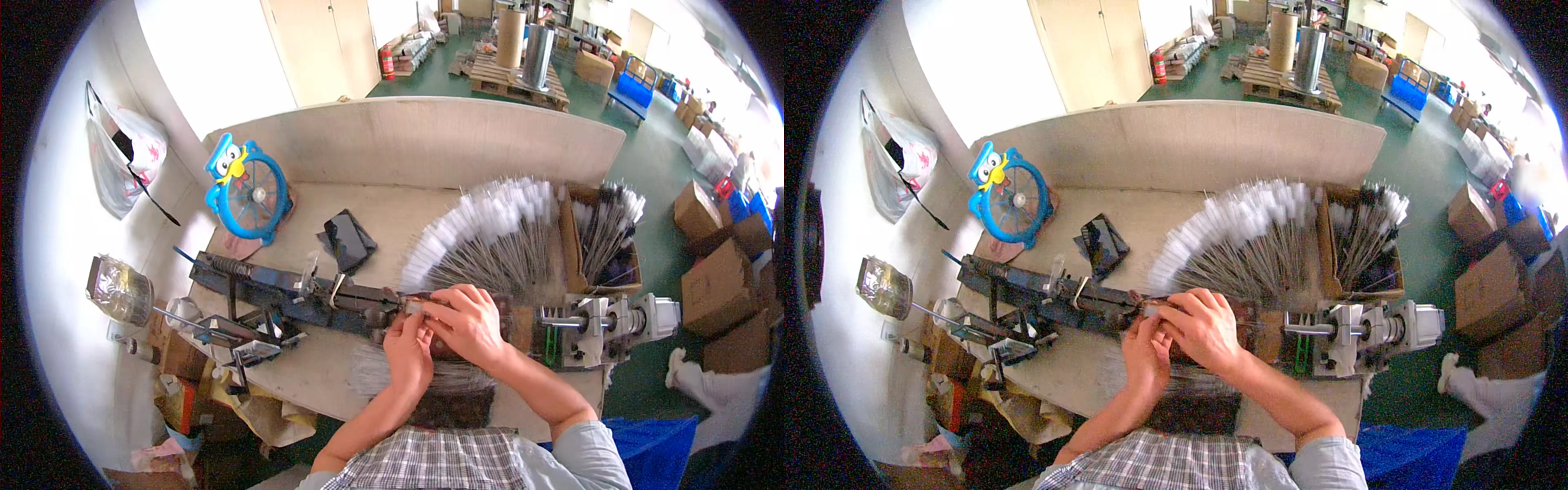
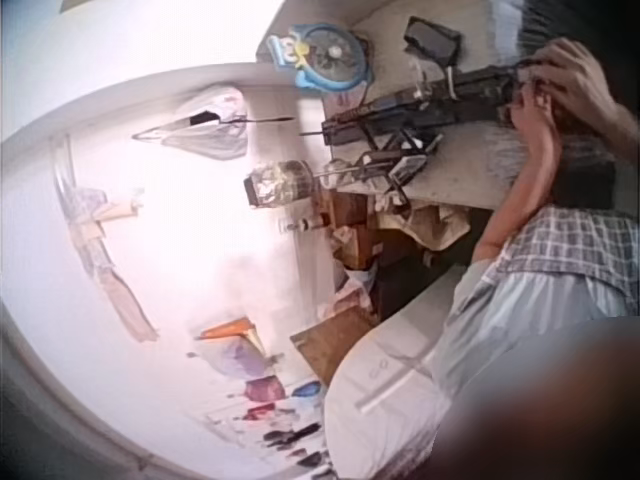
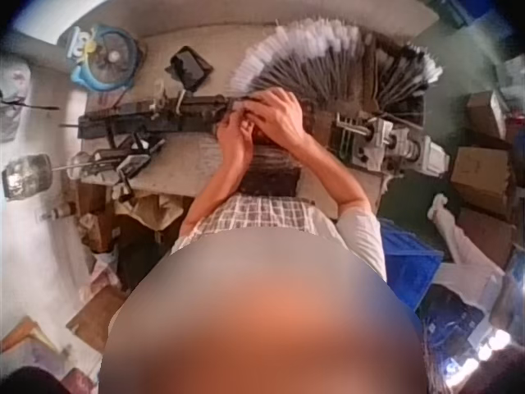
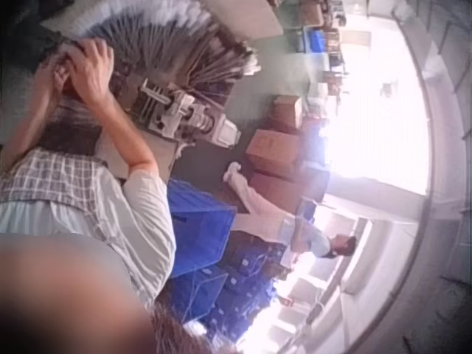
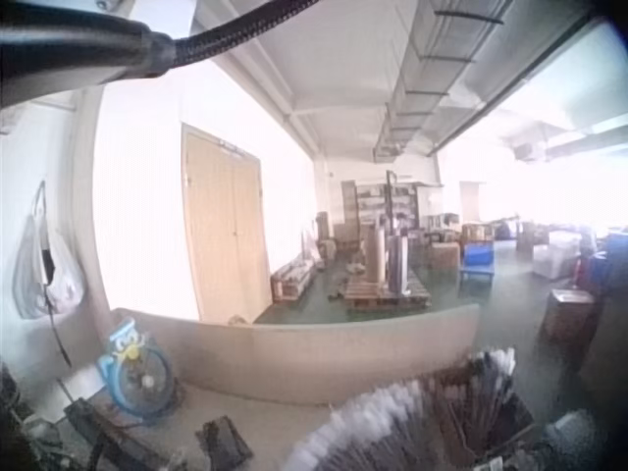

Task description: Manufacturing cleaning brushes by inserting bristles into metal handles using an assembly machine.

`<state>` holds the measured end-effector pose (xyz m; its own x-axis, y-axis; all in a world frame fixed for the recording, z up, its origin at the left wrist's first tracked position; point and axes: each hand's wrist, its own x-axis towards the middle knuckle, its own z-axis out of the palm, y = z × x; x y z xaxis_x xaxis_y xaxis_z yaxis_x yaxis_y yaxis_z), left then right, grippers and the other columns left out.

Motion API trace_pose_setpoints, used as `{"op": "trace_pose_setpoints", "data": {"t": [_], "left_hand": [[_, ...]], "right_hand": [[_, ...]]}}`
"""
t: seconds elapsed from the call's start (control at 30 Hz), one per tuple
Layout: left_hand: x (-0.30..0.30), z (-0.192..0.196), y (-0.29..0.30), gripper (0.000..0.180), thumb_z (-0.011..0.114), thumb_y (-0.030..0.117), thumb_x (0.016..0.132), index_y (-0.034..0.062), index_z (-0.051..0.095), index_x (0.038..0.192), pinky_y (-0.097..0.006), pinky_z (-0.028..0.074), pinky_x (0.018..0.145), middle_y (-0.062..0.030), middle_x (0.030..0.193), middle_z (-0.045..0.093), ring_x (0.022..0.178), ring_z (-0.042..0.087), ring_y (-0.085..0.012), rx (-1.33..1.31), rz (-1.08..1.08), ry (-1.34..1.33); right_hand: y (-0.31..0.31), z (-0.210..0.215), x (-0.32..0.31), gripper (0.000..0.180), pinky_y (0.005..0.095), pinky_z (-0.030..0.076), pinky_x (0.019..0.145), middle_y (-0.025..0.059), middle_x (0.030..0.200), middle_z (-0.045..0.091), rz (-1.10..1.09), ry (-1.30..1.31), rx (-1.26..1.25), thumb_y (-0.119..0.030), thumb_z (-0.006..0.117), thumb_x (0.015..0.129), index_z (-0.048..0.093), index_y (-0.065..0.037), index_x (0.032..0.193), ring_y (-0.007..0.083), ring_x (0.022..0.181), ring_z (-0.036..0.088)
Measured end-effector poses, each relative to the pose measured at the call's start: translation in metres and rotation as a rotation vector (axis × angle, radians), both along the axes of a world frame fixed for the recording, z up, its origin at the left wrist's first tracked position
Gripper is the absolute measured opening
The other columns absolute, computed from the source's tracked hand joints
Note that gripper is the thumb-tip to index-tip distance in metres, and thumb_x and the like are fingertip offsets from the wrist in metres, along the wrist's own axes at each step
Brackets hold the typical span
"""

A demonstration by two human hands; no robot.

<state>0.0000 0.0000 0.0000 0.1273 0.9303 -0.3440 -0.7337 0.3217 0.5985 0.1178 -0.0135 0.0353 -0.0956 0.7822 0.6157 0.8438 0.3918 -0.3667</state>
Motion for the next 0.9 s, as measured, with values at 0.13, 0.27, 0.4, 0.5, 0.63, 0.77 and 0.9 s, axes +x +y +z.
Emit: {"op": "trace_pose_setpoints", "data": {"t": [0.13, 0.27, 0.4, 0.5, 0.63, 0.77, 0.9], "left_hand": [[0.004, -0.001, -0.003, 0.006, 0.055, 0.005, 0.087, 0.0042, 0.056, 0.092, -0.026, 0.045, 0.076, -0.0039, 0.092, 0.060, 0.084, 0.057, -0.0115, -0.004, 0.001, 0.004], [0.005, 0.000, -0.001, 0.005, 0.055, 0.005, 0.086, 0.0043, 0.055, 0.091, -0.026, 0.045, 0.076, -0.0033, 0.092, 0.060, 0.083, 0.057, -0.0115, 0.014, -0.005, -0.030], [0.000, -0.013, 0.000, 0.014, 0.053, 0.015, 0.088, 0.0037, 0.054, 0.097, -0.029, 0.044, 0.080, -0.0049, 0.094, 0.059, 0.087, 0.057, -0.0145, 0.028, -0.024, -0.044], [0.000, 0.003, 0.000, 0.032, 0.045, 0.033, 0.093, 0.0033, 0.052, 0.104, -0.034, 0.043, 0.084, -0.0070, 0.096, 0.058, 0.090, 0.056, -0.0179, -0.049, 0.002, -0.040], [-0.008, 0.004, -0.001, 0.056, 0.031, 0.055, 0.092, 0.0063, 0.051, 0.110, -0.036, 0.042, 0.087, -0.0070, 0.103, 0.057, 0.096, 0.055, -0.0204, -0.058, -0.059, 0.026], [-0.013, 0.003, -0.005, 0.060, 0.029, 0.057, 0.092, 0.0048, 0.050, 0.113, -0.036, 0.042, 0.087, -0.0083, 0.106, 0.057, 0.097, 0.055, -0.0210, 0.020, -0.144, 0.045], [-0.011, 0.006, -0.007, 0.060, 0.030, 0.056, 0.092, 0.0040, 0.049, 0.115, -0.035, 0.042, 0.087, -0.0104, 0.113, 0.055, 0.098, 0.055, -0.0210, -0.014, -0.176, 0.109]], "right_hand": [[-0.002, -0.004, 0.003, 0.026, 0.0336, 0.044, 0.073, 0.0004, 0.094, 0.063, -0.001, -0.016, 0.018, -0.019, 0.071, 0.065, 0.068, -0.013, 0.090, 0.0194, 0.089, 0.058], [0.003, -0.006, 0.003, 0.027, 0.0328, 0.044, 0.073, 0.0002, 0.093, 0.063, -0.018, -0.006, 0.066, -0.019, 0.072, 0.064, 0.068, -0.013, 0.090, 0.0186, 0.087, 0.058], [-0.001, 0.004, 0.001, 0.026, 0.0326, 0.044, 0.073, -0.0003, 0.092, 0.063, -0.029, -0.017, 0.074, -0.019, 0.071, 0.064, 0.068, -0.012, 0.089, 0.0184, 0.086, 0.059], [-0.006, 0.011, 0.003, 0.023, 0.0331, 0.043, 0.075, -0.0017, 0.089, 0.061, -0.042, 0.014, 0.028, -0.023, 0.068, 0.069, 0.065, -0.014, 0.090, 0.0173, 0.087, 0.056], [-0.014, 0.004, 0.013, 0.013, 0.0346, 0.042, 0.074, -0.0002, 0.076, 0.059, -0.081, -0.148, -0.104, -0.019, 0.065, 0.070, 0.066, -0.012, 0.080, 0.0189, 0.083, 0.054], [-0.021, 0.003, 0.012, 0.010, 0.0339, 0.042, 0.073, 0.0003, 0.074, 0.060, -0.058, -0.090, -0.102, -0.014, 0.068, 0.071, 0.067, -0.010, 0.080, 0.0195, 0.080, 0.055], [-0.024, 0.012, 0.022, 0.011, 0.0333, 0.043, 0.073, 0.0014, 0.079, 0.062, -0.030, -0.046, -0.083, -0.012, 0.068, 0.070, 0.066, -0.009, 0.081, 0.0197, 0.083, 0.056]]}}
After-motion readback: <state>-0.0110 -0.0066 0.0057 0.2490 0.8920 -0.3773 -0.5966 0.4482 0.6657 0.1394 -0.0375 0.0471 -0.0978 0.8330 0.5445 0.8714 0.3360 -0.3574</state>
